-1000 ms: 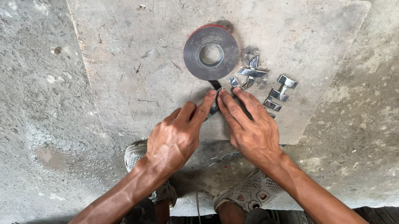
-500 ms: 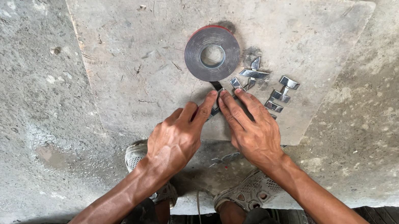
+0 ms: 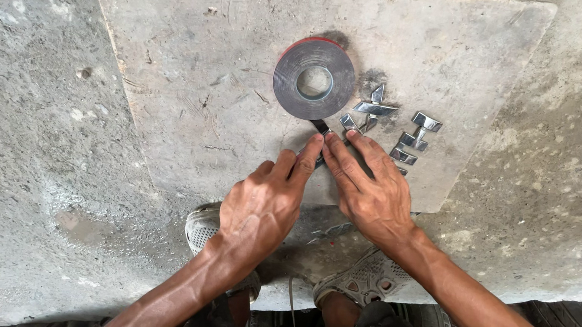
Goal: The person assembles small metallic decorative pieces by applying red adhesive tape to their edges and joining them together. They use a pink utility knife to trim excess tape and adjust the alignment of the pieces. The process is repeated for multiple segments, resulting in a longer assembled structure.
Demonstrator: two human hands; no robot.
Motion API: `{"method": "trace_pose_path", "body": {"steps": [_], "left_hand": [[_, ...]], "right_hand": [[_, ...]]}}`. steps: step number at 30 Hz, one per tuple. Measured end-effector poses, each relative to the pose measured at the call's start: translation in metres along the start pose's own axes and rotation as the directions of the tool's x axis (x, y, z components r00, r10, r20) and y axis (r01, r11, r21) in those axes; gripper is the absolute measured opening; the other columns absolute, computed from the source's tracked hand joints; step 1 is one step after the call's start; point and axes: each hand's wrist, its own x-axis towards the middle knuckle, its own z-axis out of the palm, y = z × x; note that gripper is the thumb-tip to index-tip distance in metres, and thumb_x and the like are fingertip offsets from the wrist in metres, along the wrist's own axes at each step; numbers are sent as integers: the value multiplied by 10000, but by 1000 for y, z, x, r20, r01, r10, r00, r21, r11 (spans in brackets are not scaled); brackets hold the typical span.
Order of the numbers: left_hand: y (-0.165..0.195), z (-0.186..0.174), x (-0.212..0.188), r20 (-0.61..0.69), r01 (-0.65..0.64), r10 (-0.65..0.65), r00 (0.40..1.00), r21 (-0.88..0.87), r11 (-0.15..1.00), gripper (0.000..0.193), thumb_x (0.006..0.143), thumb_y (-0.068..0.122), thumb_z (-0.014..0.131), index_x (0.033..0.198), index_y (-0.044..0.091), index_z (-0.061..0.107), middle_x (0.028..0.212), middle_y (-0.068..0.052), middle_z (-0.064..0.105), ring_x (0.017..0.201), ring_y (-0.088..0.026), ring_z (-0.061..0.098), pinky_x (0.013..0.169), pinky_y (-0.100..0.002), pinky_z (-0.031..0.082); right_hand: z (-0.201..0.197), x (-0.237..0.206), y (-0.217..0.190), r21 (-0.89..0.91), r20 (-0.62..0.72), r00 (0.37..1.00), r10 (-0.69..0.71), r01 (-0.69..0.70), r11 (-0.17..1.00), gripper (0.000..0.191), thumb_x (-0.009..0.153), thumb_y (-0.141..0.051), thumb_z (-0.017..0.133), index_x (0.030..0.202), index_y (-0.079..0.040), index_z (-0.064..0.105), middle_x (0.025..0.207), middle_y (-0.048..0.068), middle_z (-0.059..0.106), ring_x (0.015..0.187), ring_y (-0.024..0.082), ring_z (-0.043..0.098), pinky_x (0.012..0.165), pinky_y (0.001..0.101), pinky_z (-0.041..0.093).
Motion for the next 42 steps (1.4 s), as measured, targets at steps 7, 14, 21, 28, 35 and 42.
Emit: {"method": "trace_pose_path", "body": {"steps": [7,14,21,28,35,42], "left_hand": [[0,-3,-6,70,35,-33,997,-37,999,812,759,-57,700,1522,80,457,1019,-125,690,734,-264,738,529,-373,633],[-3,5,-12,-40,5,-6,999,-10,1000,799,771,-59,681,1525,78,455,1044,-140,687,775,-303,741,552,-387,637],[-12,-14,-15,-238,-58,39,971,-74,996,683,859,-55,646,1514,94,522,1013,-129,666,831,-294,716,656,-406,638],[-34,-83,-6,-352,-39,50,935,39,998,257,1026,135,668,1262,38,644,1219,-124,646,1079,-299,621,908,-469,563],[-26,-133,15,-419,-301,406,812,296,907,414,748,65,660,1162,80,678,1390,-98,527,1249,-327,495,940,-489,501],[-32,-151,-14,-477,-352,357,803,105,930,335,853,171,702,1127,-15,646,1144,-146,639,1198,-336,510,963,-455,459]], "right_hand": [[-2,2,-2,-31,-21,1000,0,-1,1000,631,740,-2,787,1360,-42,678,1454,54,599,1354,301,533,1113,472,502],[-11,8,-10,0,-65,998,13,-13,1000,612,749,7,776,1348,-61,677,1456,29,598,1344,300,538,1109,466,501],[-38,23,-34,-16,-130,992,0,-3,1000,552,789,23,759,1327,-86,700,1427,20,616,1326,283,565,1066,418,520],[-80,48,-78,-40,-139,987,-80,75,996,449,773,25,761,1187,-148,755,1352,32,647,1239,276,613,997,401,541],[-108,77,-137,-136,-61,972,-226,216,967,267,816,-89,804,1056,-116,691,1208,54,644,1139,334,606,944,441,509],[-126,63,-171,122,-189,962,-195,220,968,253,919,-65,708,1142,-91,592,1235,72,627,1186,274,615,1019,402,511]]}}
